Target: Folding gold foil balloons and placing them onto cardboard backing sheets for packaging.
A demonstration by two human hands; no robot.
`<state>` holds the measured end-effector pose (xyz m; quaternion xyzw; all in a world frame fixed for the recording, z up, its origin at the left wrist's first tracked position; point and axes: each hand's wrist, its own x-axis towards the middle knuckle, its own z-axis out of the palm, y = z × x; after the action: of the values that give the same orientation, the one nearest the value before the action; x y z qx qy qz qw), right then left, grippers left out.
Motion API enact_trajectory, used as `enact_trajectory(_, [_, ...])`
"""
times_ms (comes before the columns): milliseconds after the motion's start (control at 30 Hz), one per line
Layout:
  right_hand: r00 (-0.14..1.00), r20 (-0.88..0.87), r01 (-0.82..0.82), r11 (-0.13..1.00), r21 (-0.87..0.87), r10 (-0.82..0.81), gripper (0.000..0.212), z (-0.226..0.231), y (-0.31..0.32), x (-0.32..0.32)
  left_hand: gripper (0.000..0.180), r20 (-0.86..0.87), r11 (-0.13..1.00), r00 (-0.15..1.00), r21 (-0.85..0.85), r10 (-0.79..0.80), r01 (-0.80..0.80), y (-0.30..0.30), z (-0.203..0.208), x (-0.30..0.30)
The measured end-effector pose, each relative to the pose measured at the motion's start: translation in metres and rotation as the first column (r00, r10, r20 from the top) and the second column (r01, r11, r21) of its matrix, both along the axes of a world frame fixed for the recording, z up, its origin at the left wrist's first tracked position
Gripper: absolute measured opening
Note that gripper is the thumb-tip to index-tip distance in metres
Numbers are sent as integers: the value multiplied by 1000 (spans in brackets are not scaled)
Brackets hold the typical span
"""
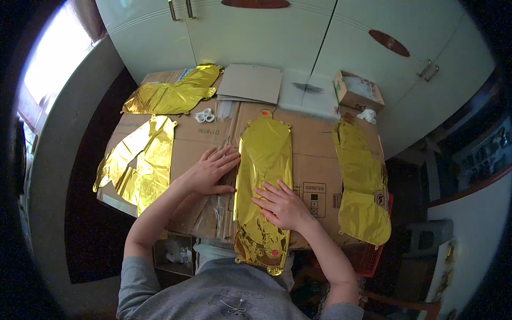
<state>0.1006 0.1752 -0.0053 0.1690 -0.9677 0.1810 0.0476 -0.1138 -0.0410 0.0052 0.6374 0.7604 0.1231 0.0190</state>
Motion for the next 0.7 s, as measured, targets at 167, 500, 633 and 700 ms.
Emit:
enact_trajectory(167, [1000, -7, 3, 999, -44, -3, 40, 0, 0, 0, 79, -6, 996, 997, -36, -83, 82, -16, 0, 16])
enact_trajectory(500, [999, -13, 38, 990, -136, -40, 36, -1, 2, -1, 77, -43, 991, 992, -64, -119, 116, -33, -3, 41])
enact_trajectory(633, [999, -18, 40, 988, -149, -43, 35, -1, 1, -1, 73, -53, 984, 988, -111, -146, 139, -35, -7, 43])
enact_trajectory(700, [999, -20, 37, 988, -150, -40, 35, -1, 1, -1, 72, -71, 981, 985, -128, -158, 148, -36, -8, 44])
